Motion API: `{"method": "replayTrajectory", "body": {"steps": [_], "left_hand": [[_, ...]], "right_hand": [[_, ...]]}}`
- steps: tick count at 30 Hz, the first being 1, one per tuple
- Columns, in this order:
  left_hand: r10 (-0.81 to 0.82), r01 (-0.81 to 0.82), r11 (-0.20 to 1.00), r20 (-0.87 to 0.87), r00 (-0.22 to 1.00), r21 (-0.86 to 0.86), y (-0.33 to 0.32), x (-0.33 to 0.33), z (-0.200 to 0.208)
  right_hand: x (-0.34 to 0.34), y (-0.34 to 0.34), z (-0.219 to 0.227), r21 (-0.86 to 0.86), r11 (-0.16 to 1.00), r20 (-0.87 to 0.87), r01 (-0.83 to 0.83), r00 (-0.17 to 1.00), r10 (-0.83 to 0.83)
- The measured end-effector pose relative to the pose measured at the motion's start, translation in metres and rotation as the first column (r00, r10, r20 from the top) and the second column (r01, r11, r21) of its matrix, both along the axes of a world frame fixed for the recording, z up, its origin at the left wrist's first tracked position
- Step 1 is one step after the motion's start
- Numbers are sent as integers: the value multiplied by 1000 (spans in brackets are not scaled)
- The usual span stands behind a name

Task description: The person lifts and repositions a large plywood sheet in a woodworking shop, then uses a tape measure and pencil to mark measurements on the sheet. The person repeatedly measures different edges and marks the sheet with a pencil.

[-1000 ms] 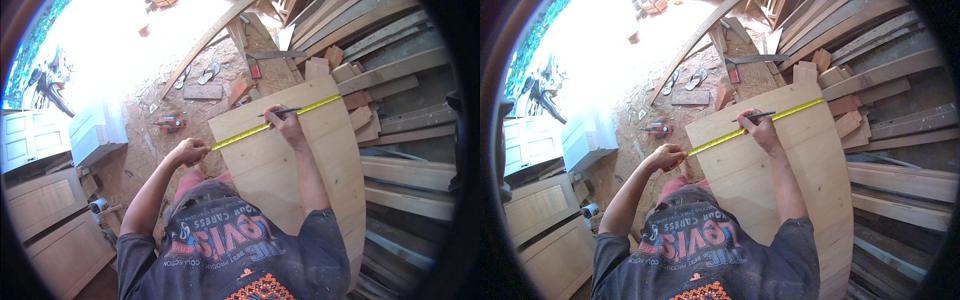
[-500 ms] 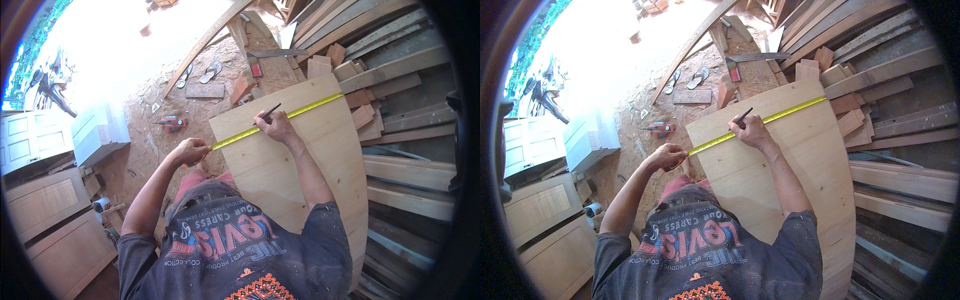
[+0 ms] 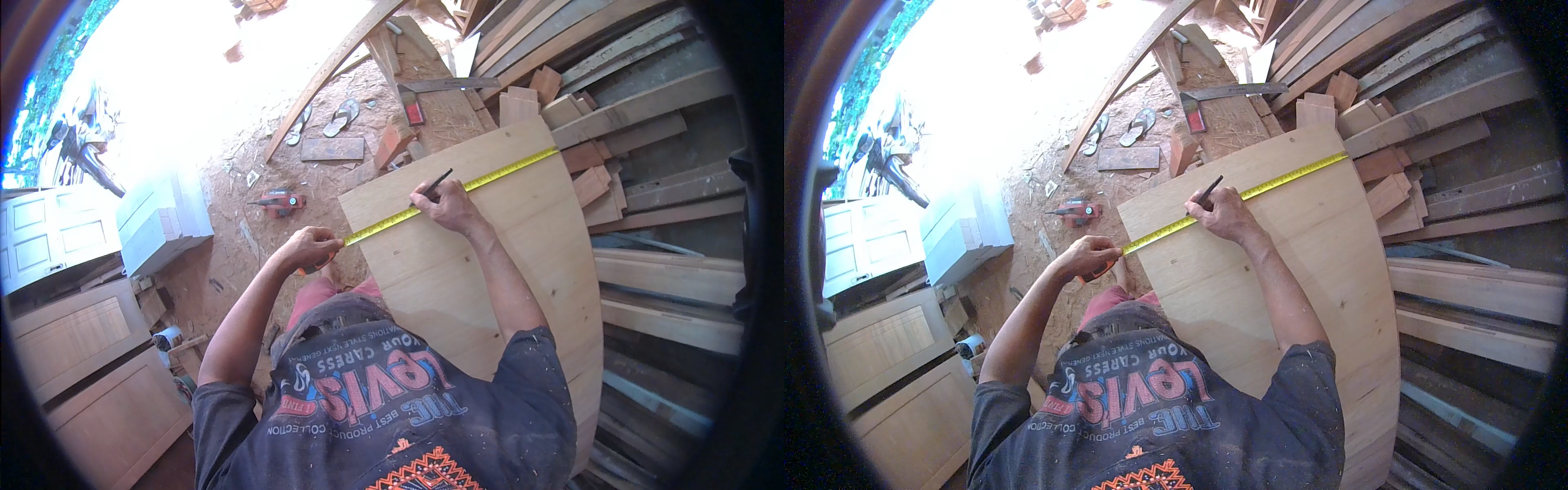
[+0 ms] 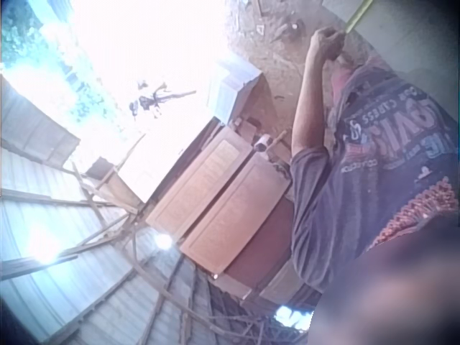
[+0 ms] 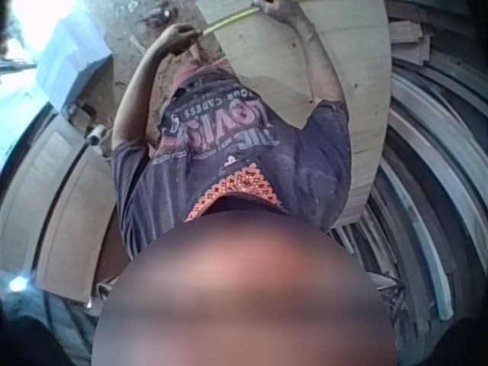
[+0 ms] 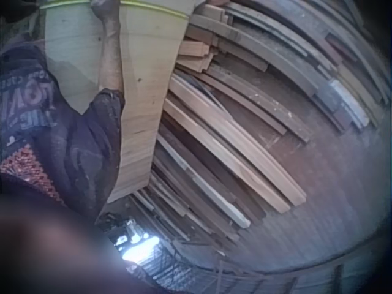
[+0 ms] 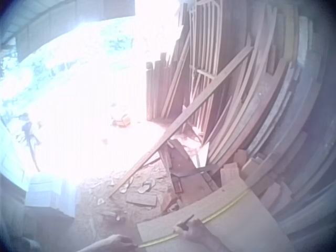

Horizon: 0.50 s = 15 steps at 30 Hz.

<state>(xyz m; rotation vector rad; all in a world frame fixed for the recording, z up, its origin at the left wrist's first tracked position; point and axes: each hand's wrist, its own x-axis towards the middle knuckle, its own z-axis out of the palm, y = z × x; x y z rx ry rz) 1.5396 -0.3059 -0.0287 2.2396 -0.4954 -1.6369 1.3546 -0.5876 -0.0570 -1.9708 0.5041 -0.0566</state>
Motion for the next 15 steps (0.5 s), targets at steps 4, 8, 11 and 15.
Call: {"method": "replayTrajectory", "body": {"steps": [4, 8, 11, 15], "left_hand": [[-8, 8, 999, 5, 1000, -39, 1, 1, -3], [-4, 3, 999, -4, 1000, -41, 1, 1, -3], [-1, 1, 999, -7, 1000, -39, 0, 1, -1], [6, -6, 1000, -20, 1000, -26, -2, 1, 2]], "right_hand": [[0, -1, -1, 1, 1000, 8, -9, 1000, 9], [1, -1, -3, 5, 1000, -5, -12, 1000, 12], [1, -1, -4, -9, 1000, 4, -14, 1000, 14], [1, -2, -8, -14, 1000, 35, -10, 999, 10]]}}
